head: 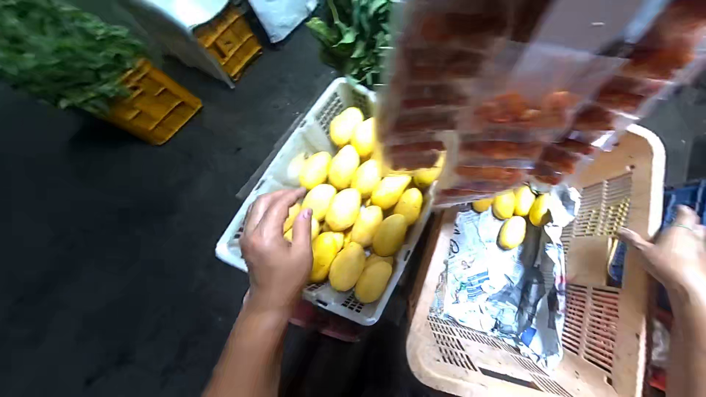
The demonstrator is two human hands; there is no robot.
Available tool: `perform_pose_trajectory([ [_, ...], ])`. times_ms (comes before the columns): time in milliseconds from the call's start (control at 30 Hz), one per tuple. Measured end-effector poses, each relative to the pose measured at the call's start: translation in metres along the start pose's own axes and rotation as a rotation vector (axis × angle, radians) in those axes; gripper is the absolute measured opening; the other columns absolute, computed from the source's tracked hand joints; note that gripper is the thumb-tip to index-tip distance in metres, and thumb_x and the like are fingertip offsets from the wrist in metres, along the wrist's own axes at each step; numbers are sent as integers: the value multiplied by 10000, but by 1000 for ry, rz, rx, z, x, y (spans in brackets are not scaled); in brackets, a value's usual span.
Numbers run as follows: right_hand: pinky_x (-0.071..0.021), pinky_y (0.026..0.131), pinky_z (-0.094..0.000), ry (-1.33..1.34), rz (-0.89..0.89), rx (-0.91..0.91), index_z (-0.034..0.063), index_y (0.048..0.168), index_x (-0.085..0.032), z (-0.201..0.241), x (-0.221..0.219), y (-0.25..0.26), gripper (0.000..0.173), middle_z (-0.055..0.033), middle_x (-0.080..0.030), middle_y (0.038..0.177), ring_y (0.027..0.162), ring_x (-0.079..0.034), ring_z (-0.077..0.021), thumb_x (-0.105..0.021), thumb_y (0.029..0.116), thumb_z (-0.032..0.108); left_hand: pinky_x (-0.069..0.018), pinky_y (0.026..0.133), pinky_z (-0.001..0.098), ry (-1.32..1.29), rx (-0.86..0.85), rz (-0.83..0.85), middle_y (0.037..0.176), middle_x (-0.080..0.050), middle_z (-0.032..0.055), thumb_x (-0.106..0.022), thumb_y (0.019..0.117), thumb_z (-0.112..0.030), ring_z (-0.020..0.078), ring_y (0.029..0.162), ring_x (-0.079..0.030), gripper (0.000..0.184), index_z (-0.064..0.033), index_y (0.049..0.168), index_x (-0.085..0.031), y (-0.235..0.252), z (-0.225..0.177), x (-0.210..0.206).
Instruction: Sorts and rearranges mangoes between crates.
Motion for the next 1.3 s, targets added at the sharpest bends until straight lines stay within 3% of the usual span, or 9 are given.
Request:
perform_pose_trajectory([
  [67, -428, 1009, -714, 101, 102, -107, 28, 1591, -248, -7, -15, 5, 896, -382, -534, 1357, 1238, -557, -536, -744, 938, 388, -533, 961, 458, -153, -260, -11, 1131, -679, 242, -507, 1020, -176, 309, 1094, -657, 318, 74, 1109, -682, -14, -90, 5],
  [167, -430, 991, -716, -23, 163, -188, 14, 1559, -304, 3, -12, 2, 724, -368, -600, 1277, 1209, -582, -546, -646, 1009, 338, -567, 870, 376, -333, -589, 349, 1001, -731, 108, -495, 1064, -271, 212, 997, -697, 329, -49, 990, -727, -38, -201, -38],
  [233, -456, 952, -713, -106, 144, -207, 2, 1543, -322, 10, -10, -3, 675, -348, -622, 1252, 1180, -607, -537, -609, 1024, 323, -572, 834, 431, -175, -687, 734, 1028, -694, 110, -484, 1064, -317, 267, 996, -688, 333, -64, 1074, -699, -40, -251, -90],
  [333, -493, 917, -688, -99, 86, -196, 16, 1551, -324, 10, -9, -4, 656, -312, -627, 1278, 1149, -642, -499, -606, 1024, 285, -492, 997, 574, 118, -426, 1216, 1263, -636, 208, -497, 1083, -308, 373, 1201, -617, 402, -17, 1333, -619, -13, -276, -190],
  [433, -509, 939, -642, -76, 140, -195, 49, 1579, -291, 6, -14, -3, 650, -278, -633, 1298, 1163, -651, -457, -560, 1038, 288, -480, 999, 642, 249, -173, 1099, 1346, -580, 270, -595, 1022, -336, 451, 1266, -561, 431, -23, 1316, -634, 19, -251, -288],
  [533, -532, 926, -621, -29, 178, -191, 77, 1605, -277, 3, -15, -6, 639, -246, -651, 1293, 1128, -672, -430, -491, 1041, 289, -367, 1117, 691, 198, 15, 870, 1566, -353, 329, -693, 919, -411, 517, 1451, -339, 668, -72, 1472, -533, 44, -210, -350],
  [767, -559, 926, -554, 81, 223, -255, 146, 1548, -377, -2, -12, 5, 548, -160, -699, 1243, 1113, -701, -350, -512, 1042, 305, -302, 1124, 718, 465, 197, 746, 1628, -184, 350, -842, 729, -529, 560, 1472, -243, 973, -65, 1507, -486, 85, -182, -423],
  [1033, -555, 944, -523, 104, 275, -271, 166, 1521, -398, -4, -17, 8, 513, -121, -695, 1260, 1147, -691, -313, -504, 1036, 295, -282, 1117, 715, 534, 220, 722, 1633, -197, 313, -870, 662, -552, 517, 1481, -247, 1042, -62, 1498, -488, 88, -178, -430],
  [1300, -562, 929, -513, 103, 268, -278, 153, 1499, -424, 2, -21, 8, 498, -108, -715, 1225, 1134, -699, -300, -517, 1029, 285, -335, 1024, 795, 482, 168, 819, 1704, -66, 215, -913, 600, -564, 545, 1511, -140, 1021, -283, 1498, -518, 59, -151, -425],
])
Point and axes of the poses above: each hand's wrist, its own y-axis towards the middle knuckle, its own x-axis out of the back of the hand, z = x × y, the point moved 7 cm from there along y, towards the middle knuckle
